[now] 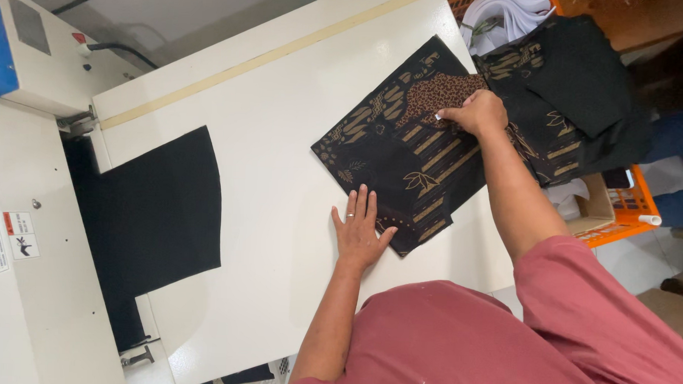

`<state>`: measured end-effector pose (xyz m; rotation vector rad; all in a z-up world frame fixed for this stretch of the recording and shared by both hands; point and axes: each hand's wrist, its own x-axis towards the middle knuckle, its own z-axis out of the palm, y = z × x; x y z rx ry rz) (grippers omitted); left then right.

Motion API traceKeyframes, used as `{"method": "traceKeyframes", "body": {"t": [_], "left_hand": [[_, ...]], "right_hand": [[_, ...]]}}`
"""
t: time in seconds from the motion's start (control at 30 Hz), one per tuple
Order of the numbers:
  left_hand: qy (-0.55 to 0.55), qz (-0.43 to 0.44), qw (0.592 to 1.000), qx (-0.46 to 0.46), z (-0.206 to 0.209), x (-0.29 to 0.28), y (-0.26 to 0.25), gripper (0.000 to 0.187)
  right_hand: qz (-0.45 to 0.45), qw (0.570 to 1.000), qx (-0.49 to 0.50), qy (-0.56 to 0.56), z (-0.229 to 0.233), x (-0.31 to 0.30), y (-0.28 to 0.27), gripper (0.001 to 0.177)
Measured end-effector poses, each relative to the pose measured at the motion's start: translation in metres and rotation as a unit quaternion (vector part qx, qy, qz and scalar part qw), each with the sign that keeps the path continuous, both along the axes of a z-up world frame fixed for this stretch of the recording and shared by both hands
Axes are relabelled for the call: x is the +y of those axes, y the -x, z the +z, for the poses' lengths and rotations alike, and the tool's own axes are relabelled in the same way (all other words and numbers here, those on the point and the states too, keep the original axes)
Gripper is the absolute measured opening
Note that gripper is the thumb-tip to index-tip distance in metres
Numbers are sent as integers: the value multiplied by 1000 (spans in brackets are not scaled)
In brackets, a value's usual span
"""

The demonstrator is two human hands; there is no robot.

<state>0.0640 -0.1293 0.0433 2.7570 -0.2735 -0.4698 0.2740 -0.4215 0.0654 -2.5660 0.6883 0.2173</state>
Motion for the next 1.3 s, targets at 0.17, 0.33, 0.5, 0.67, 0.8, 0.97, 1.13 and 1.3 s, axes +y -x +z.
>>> {"method": "traceKeyframes", "body": {"t": [0.17,0.33,0.5,0.67,0.8,0.97,1.13,1.3], "left_hand": [[8,3,1000,-7,-2,-1,2,92],[12,9,1000,-10,0,9,0,93],[48,36,998,-23,4,46,12,94],[80,46,995,-42,7,77,20,88],[91,72,989,-89,2,79,25,75],[97,113,981,-123,2,82,44,65],[120,162,966,-160,12,89,61,67],[227,221,934,-165,36,76,54,72]], "right_hand": [[44,999,0,25,-5,2,-8,64],[111,990,-65,51,-5,-9,-9,46],[127,987,-47,84,-10,-30,13,55],[138,988,-12,73,-22,-8,22,58],[116,992,-8,44,-28,5,22,58],[102,994,6,34,-24,9,18,38],[148,981,-124,-2,-1,16,33,51],[180,956,-107,-205,48,101,65,57]]}}
